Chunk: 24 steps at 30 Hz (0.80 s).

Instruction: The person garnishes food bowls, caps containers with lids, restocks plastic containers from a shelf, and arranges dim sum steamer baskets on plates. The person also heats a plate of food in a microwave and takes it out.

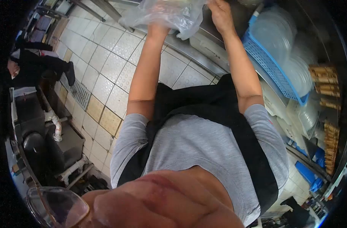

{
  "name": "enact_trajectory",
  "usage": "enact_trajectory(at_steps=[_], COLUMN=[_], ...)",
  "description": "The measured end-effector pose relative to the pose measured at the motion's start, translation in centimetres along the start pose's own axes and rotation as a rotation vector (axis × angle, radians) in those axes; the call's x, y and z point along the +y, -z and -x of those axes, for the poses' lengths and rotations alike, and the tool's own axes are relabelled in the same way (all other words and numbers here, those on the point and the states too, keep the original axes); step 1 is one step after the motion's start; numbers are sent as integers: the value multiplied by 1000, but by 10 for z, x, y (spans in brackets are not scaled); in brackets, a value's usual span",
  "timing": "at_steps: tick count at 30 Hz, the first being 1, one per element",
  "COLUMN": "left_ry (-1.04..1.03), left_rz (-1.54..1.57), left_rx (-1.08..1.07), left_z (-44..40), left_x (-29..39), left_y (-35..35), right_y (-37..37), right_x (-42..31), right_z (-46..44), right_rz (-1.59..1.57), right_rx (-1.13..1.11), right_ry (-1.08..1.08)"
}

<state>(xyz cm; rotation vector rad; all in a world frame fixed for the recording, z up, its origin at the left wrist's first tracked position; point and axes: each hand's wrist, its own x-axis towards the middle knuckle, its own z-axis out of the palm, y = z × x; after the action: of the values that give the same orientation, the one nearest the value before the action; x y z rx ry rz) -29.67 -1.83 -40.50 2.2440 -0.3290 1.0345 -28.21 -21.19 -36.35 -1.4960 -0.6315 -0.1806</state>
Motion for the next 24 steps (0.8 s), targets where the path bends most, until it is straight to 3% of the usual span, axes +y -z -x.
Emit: enact_trajectory(at_steps=[3,4,6,8,11,14,15,17,19,21,24], left_ry=[19,16,-73,-250,15,407,505,667,773,867,964], left_rz=[108,194,131,-163,36,390,491,663,760,848,940], left_rx=[167,114,126,270,374,515,561,641,689,726,749], left_z=[-19,-23,-23,-23,-14,11,23,51,78,105,137], left_x=[30,13,-1,-5,-9,-13,-16,-23,-34,-45,-57], left_y=[7,-2,0,8,35,68,78,98,114,129,144], right_y=[16,23,29,24,-6,-30,-33,-38,-51,-64,-70], right_x=[2,0,-10,-27,-65,-91,-105,-131,-129,-121,-85], right_z=[11,12,11,11,22,29,27,8,-25,-69,-111], right_rz=[-195,-214,-293,-191,-162,-109,52,-52,386,648,778], right_rx=[-16,-45,-36,-94,-147,-497,-592,-737,-410,-121,60], right_ry=[-45,-69,-129,-203,-197,-48,53,27,319,196,60])
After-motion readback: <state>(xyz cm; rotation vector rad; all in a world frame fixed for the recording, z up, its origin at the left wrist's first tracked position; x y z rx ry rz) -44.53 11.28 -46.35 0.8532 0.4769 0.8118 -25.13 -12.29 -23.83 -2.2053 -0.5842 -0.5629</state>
